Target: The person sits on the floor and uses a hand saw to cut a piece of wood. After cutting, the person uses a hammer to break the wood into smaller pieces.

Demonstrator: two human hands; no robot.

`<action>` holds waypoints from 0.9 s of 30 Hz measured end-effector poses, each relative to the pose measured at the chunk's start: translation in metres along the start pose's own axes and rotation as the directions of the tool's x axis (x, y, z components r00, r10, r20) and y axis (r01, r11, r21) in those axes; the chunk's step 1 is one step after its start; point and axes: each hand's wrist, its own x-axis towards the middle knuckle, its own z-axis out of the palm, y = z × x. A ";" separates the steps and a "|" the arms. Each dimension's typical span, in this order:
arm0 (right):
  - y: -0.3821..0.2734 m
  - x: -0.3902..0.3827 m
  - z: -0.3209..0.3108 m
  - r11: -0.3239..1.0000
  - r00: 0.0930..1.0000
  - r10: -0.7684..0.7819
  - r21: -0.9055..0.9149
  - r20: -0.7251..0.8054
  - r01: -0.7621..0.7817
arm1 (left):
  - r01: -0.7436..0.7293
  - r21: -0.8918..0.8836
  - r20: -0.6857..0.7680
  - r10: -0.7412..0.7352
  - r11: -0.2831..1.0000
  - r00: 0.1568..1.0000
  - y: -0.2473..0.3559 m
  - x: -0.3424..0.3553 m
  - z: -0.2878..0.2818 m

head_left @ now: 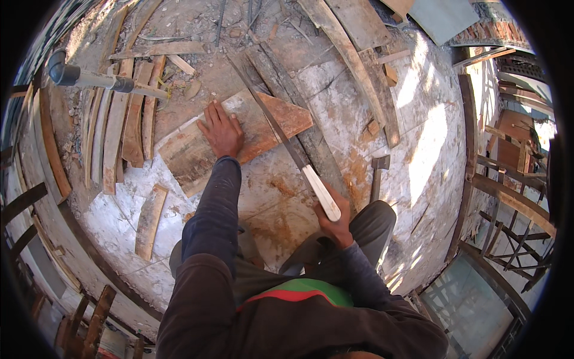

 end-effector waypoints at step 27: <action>-0.012 -0.071 -0.030 0.995 0.996 0.072 -0.069 0.051 -0.068 | 0.033 -0.008 0.017 -0.033 0.999 0.999 -0.004 -0.002 -0.004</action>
